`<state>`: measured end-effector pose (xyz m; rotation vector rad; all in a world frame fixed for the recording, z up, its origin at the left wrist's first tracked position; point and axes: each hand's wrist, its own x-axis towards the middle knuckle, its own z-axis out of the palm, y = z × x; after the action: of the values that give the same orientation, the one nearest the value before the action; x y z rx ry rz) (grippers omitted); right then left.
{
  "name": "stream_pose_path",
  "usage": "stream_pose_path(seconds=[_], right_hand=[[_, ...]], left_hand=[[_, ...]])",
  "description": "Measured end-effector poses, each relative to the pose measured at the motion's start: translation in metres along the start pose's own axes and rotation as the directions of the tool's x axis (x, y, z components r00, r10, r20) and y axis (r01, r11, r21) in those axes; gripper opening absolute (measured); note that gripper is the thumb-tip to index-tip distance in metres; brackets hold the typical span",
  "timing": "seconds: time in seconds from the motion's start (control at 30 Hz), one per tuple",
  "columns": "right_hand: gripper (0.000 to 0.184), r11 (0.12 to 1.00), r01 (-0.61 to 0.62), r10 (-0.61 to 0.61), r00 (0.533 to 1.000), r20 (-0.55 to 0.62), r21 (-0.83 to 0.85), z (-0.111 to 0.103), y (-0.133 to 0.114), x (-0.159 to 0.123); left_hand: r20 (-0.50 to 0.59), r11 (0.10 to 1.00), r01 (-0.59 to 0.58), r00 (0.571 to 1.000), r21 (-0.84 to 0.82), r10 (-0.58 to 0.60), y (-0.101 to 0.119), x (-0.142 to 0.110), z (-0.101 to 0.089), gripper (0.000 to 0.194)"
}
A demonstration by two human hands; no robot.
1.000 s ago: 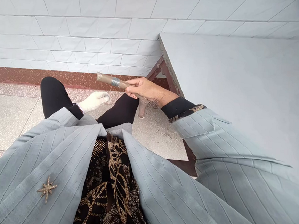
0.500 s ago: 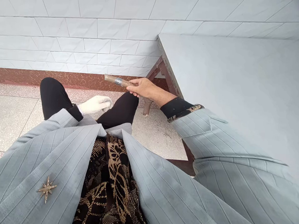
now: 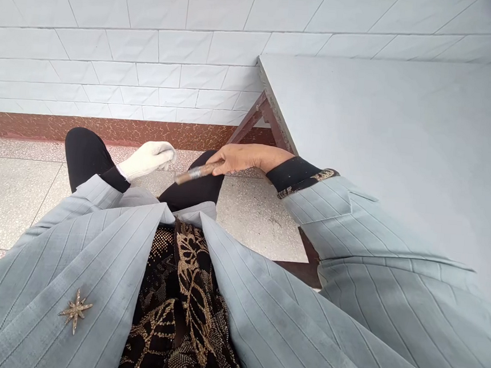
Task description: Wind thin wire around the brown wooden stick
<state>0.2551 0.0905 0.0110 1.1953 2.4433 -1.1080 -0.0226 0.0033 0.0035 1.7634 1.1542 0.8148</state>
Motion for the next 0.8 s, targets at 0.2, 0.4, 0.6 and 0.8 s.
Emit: stream_pose_path(seconds=[0.2, 0.4, 0.6, 0.8], right_hand=[[0.031, 0.868, 0.146, -0.253, 0.952, 0.171, 0.474, -0.001, -0.025, -0.021], [0.035, 0.587, 0.379, -0.309, 0.922, -0.234, 0.715, 0.000, -0.028, -0.018], [0.025, 0.545, 0.303, -0.038, 0.940, -0.338, 0.782, 0.011, -0.041, -0.012], [0.022, 0.564, 0.177, 0.145, 0.940, -0.308, 0.807, 0.018, -0.061, 0.013]], left_hand=[[0.070, 0.994, 0.060, 0.996, -0.096, -0.053, -0.017, 0.000, -0.003, 0.018], [0.226, 0.955, 0.013, 0.972, -0.297, 0.057, -0.023, -0.011, -0.005, 0.042], [0.172, 0.935, -0.020, 0.981, -0.353, 0.086, -0.035, -0.023, -0.019, 0.045], [0.136, 0.905, -0.026, 0.986, -0.424, 0.093, -0.059, -0.032, -0.030, 0.042]])
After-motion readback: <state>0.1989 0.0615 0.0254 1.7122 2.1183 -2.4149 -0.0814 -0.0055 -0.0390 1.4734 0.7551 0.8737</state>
